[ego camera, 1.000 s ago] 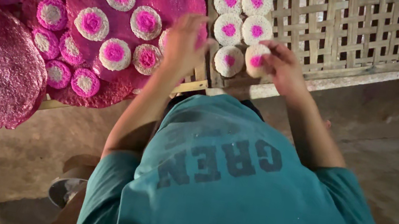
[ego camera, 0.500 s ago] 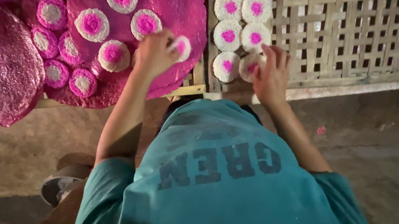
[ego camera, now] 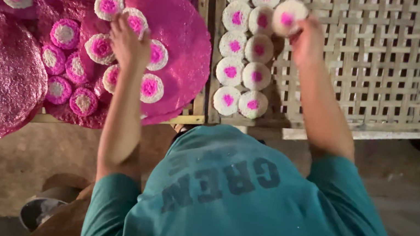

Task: The person repeatedly picks up small pink and white circular items from a pink tray and places them in neat rows on a woven mat. The person handles the items one at a time and occasionally moves the tray to access more items.

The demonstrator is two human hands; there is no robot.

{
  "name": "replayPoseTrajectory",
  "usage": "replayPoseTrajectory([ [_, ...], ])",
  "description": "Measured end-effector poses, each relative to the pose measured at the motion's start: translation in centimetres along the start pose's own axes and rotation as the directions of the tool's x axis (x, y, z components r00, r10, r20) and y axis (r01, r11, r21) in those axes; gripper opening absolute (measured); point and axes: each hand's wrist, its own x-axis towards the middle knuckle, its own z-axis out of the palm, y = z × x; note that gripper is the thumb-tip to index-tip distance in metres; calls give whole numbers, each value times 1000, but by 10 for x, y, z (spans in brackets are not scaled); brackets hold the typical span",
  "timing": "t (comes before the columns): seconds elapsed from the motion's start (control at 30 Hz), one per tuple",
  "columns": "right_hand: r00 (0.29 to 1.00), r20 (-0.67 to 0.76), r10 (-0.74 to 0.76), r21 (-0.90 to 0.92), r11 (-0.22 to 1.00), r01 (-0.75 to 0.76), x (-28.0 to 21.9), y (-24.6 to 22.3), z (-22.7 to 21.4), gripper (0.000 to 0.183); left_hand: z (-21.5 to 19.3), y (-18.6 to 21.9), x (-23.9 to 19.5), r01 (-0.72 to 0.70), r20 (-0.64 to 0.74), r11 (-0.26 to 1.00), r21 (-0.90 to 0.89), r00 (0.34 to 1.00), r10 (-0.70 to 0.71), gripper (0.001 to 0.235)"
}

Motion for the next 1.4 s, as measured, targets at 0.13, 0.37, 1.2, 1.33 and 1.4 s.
replayPoseTrajectory([
  [0.13, 983, 142, -121, -239, 959, 152, 75, -13, 5, 36, 10, -28, 20, 57, 152, 991, 117, 985, -75, 58],
  [0.37, 748, 393, -536, -848, 104, 520, 89, 9, 17, 47, 32, -42, 22, 168, 163, 973, 156, 968, -193, 57],
  [1.2, 996, -78, -50, -161, 986, 37, -23, 35, 25, 32, -20, 18, -59, -161, 138, 972, -171, 973, 186, 60],
  [1.33, 965, 118, -236, -546, 796, 262, -1, 21, 11, 44, -3, -18, -48, -132, 219, 991, 4, 967, 128, 65],
  [1.4, 850, 262, -458, -800, 389, 456, -6, 20, 19, 44, 1, -22, -41, -39, 279, 998, 50, 960, 23, 58],
])
